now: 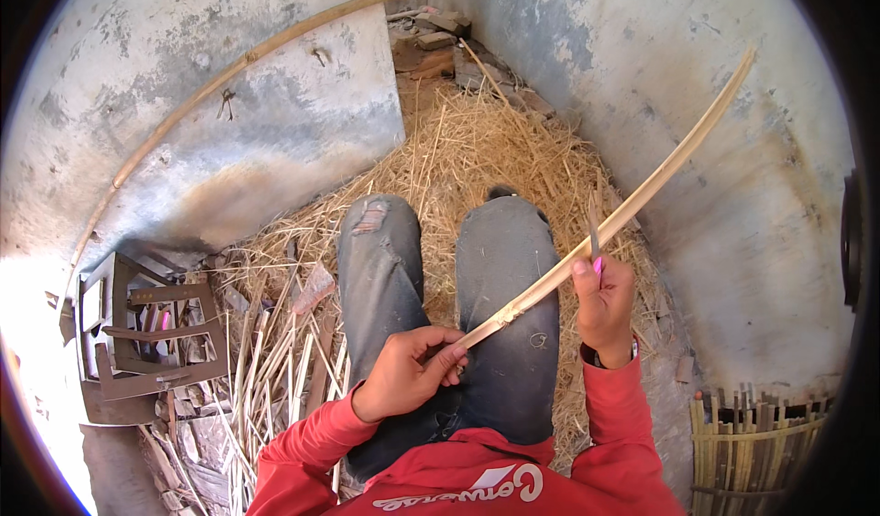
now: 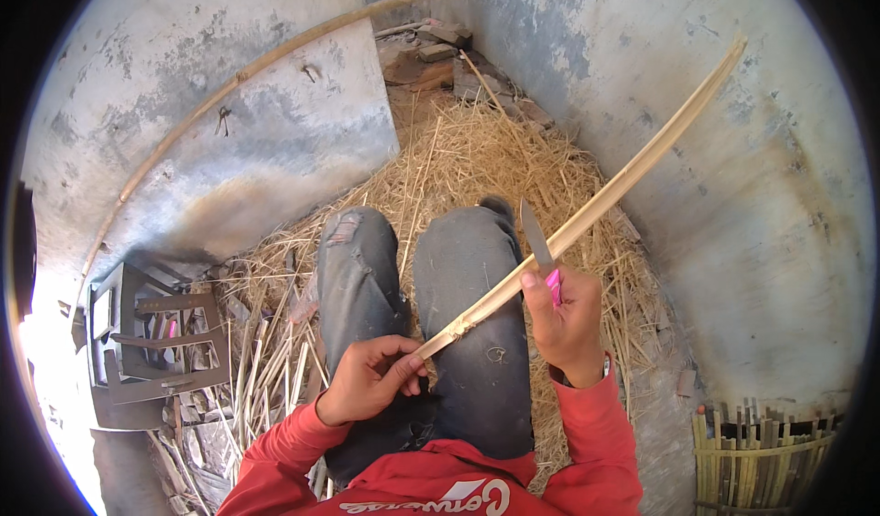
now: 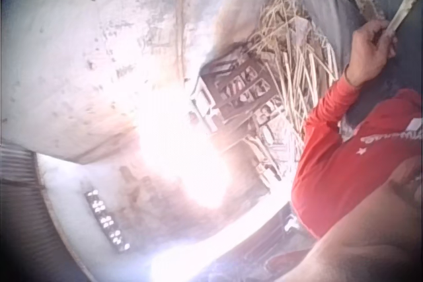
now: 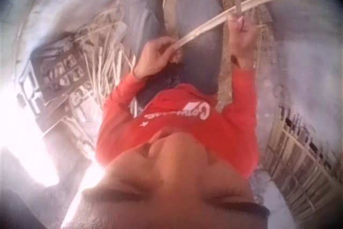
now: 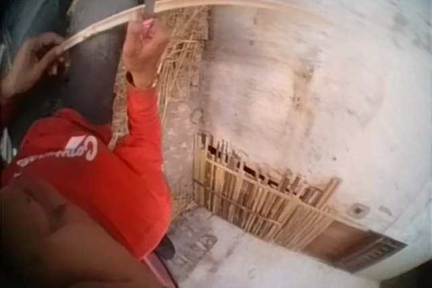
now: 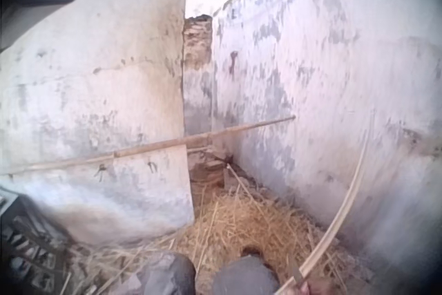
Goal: The person peels a long thin stick using a pink-handled knife. They repeatedly slide the knife along the length of the wood to remove shavings while sitting on a straw-covered floor.
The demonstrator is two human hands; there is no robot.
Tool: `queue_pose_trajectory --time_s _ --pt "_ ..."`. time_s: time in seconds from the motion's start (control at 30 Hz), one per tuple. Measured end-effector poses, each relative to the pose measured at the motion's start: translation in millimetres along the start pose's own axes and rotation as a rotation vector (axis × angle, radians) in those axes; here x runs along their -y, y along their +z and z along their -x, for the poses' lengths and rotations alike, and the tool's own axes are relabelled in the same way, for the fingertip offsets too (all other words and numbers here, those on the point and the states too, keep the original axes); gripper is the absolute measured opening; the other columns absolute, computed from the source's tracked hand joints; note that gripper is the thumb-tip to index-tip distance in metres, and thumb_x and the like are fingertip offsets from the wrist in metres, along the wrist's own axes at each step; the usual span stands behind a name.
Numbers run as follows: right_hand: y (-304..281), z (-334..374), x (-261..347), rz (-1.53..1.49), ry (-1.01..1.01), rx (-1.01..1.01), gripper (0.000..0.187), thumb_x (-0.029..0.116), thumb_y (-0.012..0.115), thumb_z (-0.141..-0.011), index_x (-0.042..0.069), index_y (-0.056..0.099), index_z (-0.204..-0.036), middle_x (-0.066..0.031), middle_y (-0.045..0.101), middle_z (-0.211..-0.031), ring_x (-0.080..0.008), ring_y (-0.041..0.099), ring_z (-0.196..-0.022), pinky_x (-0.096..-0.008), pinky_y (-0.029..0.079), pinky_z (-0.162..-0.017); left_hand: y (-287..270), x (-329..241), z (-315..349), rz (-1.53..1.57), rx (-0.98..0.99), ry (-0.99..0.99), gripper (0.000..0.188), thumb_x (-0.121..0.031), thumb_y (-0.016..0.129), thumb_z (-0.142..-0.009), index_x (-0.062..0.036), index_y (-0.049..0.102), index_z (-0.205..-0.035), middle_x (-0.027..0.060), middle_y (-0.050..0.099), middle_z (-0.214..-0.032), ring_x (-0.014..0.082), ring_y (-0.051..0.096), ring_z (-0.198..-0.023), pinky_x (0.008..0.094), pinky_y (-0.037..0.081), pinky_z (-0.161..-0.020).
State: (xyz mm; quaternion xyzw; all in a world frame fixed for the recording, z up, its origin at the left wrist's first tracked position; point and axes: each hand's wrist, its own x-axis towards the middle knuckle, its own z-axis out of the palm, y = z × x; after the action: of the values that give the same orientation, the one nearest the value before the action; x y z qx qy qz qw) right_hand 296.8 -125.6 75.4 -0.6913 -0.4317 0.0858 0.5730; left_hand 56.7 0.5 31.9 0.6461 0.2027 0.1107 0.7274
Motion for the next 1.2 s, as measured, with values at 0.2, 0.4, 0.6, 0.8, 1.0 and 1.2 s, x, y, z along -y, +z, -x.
queue_pose_trajectory --time_s 0.2,0.4,0.6,0.8,1.0,1.2 --pt "15.4 -8.4 -5.0 0.192 0.046 0.023 0.048 0.038 0.064 -0.100 0.002 0.055 -0.069 -0.0054 0.045 -0.052 -0.0147 0.044 -0.049 -0.0348 0.034 -0.048 -0.6 -5.1 -21.9 -0.315 -0.107 0.011 0.016 -0.012 0.054 -0.105 0.0019 0.062 -0.108 0.0045 0.068 -0.079 0.0077 0.063 -0.061 0.0241 0.049 -0.054" --pt "26.1 1.2 -47.0 0.581 0.000 0.153 0.058 0.050 0.058 -0.099 0.004 0.060 -0.064 -0.0200 0.054 -0.052 -0.0410 0.058 -0.049 -0.0474 0.041 -0.047 0.5 16.7 -43.8 -0.414 -0.189 0.135 0.018 -0.012 0.056 -0.104 0.0036 0.065 -0.106 0.0064 0.067 -0.069 0.0108 0.064 -0.058 0.0275 0.048 -0.054" --pt "37.4 6.5 -60.2 0.698 -0.108 0.249 0.058 0.051 0.058 -0.098 0.004 0.063 -0.065 -0.0215 0.058 -0.054 -0.0417 0.062 -0.052 -0.0497 0.047 -0.047 3.4 22.4 -48.4 -0.441 -0.261 0.168 0.017 -0.009 0.059 -0.101 0.0052 0.068 -0.101 0.0099 0.067 -0.066 0.0150 0.066 -0.059 0.0308 0.050 -0.057" --pt "40.9 -2.8 -65.5 0.742 -0.163 0.275 0.059 0.050 0.060 -0.098 0.002 0.063 -0.063 -0.0231 0.056 -0.055 -0.0433 0.060 -0.052 -0.0496 0.046 -0.048 6.1 33.2 -42.3 -0.631 -0.373 0.264 0.012 -0.006 0.062 -0.098 0.0036 0.068 -0.101 0.0134 0.066 -0.065 0.0226 0.068 -0.057 0.0331 0.051 -0.054" --pt "40.7 -11.1 -78.5 0.714 -0.210 0.265 0.061 0.053 0.060 -0.097 0.002 0.062 -0.063 -0.0222 0.055 -0.054 -0.0423 0.059 -0.050 -0.0494 0.046 -0.047 13.3 32.4 -36.5 -0.631 -0.404 0.270 0.010 -0.005 0.063 -0.097 0.0029 0.068 -0.101 0.0138 0.066 -0.064 0.0240 0.068 -0.056 0.0334 0.050 -0.053" --pt "39.9 -25.8 -90.0 0.704 -0.242 0.305 0.061 0.055 0.055 -0.099 0.003 0.068 -0.071 -0.0207 0.060 -0.056 -0.0394 0.063 -0.054 -0.0475 0.048 -0.048 10.2 27.2 -32.0 -0.632 -0.399 0.236 0.011 -0.006 0.062 -0.098 0.0034 0.067 -0.101 0.0122 0.065 -0.063 0.0199 0.067 -0.054 0.0307 0.050 -0.053"
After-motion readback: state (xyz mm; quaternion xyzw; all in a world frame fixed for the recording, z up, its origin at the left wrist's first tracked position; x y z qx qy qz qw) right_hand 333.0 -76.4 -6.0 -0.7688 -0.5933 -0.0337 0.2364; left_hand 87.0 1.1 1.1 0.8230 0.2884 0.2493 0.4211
